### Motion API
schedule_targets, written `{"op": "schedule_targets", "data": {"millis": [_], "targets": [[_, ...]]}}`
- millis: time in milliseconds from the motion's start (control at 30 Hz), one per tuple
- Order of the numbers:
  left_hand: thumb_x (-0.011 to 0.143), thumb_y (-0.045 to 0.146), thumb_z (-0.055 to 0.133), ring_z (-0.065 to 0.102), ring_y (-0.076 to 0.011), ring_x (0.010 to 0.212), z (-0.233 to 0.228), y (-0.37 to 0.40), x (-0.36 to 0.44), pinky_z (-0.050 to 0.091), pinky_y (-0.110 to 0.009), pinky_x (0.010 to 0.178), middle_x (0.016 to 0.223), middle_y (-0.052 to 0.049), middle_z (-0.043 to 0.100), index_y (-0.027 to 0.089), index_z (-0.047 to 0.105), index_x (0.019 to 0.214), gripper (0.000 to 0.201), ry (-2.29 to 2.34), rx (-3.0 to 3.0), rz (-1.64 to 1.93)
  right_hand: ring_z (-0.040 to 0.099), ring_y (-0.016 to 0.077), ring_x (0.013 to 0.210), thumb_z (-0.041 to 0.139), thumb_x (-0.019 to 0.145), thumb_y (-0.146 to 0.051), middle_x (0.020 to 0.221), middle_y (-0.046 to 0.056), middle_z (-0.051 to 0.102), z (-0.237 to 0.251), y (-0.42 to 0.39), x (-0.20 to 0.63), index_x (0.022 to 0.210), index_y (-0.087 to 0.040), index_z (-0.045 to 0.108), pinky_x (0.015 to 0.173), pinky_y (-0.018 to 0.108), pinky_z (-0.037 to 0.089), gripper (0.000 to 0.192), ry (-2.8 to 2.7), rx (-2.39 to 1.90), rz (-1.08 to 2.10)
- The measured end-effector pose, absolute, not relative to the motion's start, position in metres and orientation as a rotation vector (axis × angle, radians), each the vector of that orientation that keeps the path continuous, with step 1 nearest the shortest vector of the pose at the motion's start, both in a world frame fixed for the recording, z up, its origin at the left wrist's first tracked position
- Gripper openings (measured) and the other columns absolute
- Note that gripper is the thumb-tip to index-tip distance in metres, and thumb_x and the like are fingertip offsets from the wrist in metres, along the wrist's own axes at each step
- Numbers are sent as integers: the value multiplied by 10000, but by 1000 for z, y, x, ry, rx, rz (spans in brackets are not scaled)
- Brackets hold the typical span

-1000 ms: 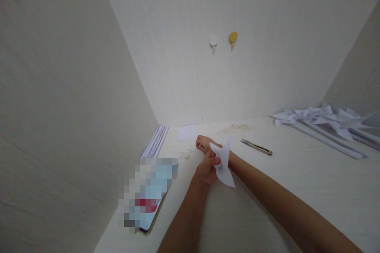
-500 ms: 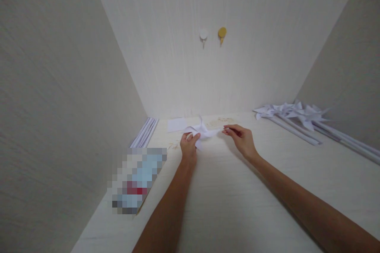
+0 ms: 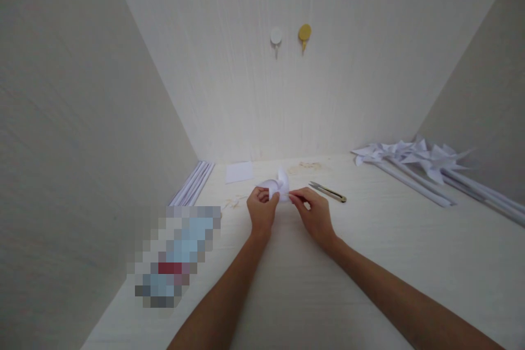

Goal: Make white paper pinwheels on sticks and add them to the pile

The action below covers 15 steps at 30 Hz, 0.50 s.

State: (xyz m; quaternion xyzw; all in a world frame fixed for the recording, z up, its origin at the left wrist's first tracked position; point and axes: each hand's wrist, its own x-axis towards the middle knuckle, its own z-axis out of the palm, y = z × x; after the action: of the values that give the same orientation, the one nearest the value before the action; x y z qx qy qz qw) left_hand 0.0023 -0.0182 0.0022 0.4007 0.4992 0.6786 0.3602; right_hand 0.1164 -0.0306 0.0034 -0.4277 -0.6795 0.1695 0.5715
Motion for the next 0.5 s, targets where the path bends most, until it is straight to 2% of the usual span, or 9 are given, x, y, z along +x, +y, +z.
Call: {"op": "schedule_targets", "data": {"millis": [200, 500], "targets": [[512, 176, 649, 544, -103, 518, 3, -18, 6, 403, -210, 514, 542, 25, 586, 158, 494, 623, 191, 1297, 1021, 1725, 498, 128, 522, 502, 777, -280, 598, 24, 612, 4, -28, 119, 658, -180, 620, 502, 254, 391, 195, -1581, -1118, 303], [502, 149, 653, 564, -108, 549, 4, -20, 8, 429, -219, 547, 570, 16, 600, 149, 523, 634, 186, 1295, 1076, 1697, 483, 123, 510, 516, 767, -261, 590, 23, 610, 1, -26, 119, 642, -167, 616, 499, 251, 371, 185, -1560, -1158, 289]]}}
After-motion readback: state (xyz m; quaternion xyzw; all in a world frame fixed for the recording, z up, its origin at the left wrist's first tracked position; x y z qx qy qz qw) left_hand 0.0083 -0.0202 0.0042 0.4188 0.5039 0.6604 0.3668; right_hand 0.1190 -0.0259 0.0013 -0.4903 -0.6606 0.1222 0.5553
